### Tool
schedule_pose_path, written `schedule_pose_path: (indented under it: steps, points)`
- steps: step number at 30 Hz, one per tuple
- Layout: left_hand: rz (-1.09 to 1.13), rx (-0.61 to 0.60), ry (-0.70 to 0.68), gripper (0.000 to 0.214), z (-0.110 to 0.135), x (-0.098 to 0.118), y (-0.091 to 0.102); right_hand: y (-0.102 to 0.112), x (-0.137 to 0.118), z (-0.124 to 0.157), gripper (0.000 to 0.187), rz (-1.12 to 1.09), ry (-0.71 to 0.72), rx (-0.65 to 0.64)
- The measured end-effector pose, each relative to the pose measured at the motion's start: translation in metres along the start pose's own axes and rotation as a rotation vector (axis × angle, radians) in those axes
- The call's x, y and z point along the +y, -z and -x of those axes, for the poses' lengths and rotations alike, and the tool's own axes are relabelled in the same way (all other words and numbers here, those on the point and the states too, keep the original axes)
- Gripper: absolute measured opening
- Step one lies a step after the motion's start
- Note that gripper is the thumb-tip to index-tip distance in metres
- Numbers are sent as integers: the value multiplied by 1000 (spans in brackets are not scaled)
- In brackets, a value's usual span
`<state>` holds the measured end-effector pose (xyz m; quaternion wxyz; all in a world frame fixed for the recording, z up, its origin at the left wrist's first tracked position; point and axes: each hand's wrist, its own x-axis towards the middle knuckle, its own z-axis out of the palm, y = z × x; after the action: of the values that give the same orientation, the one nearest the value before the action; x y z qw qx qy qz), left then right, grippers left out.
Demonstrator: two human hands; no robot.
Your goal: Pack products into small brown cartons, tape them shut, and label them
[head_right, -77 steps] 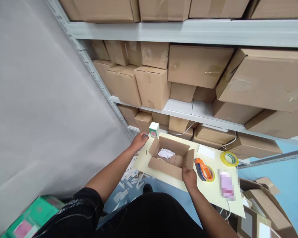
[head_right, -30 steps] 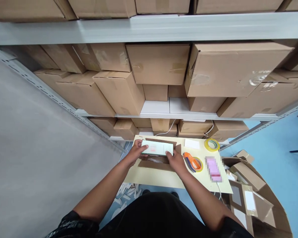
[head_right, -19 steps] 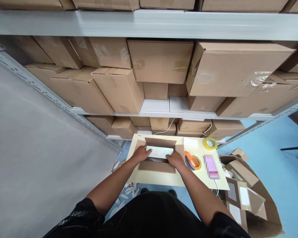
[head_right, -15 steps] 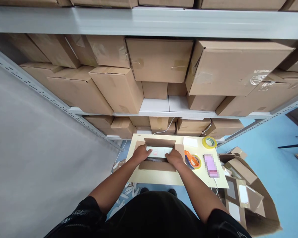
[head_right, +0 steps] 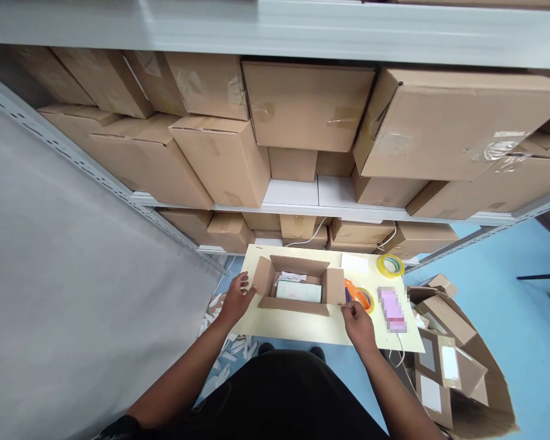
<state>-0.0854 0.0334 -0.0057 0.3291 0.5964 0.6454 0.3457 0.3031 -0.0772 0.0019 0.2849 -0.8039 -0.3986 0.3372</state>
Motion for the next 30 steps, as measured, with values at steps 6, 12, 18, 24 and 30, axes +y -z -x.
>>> schedule_pose_path:
  steps: [6,12,18,24,30]
  points:
    - [224,-202,99,58,6,-1,-13,-24,16,-17,62,-279,45,-49]
    - [260,-203,181,53,6,15,-27,-39,7,-17,69,-293,152,-115]
    - [442,-309,465,56,2,4,-41,-47,-10,-26,65,-305,40,-285]
    - [312,-201,494,46,0,4,-46,-49,-15,-46,69,-265,-228,-250]
    - [238,1,487,42,39,24,-64,-39,-5,-66,69,-185,-105,-240]
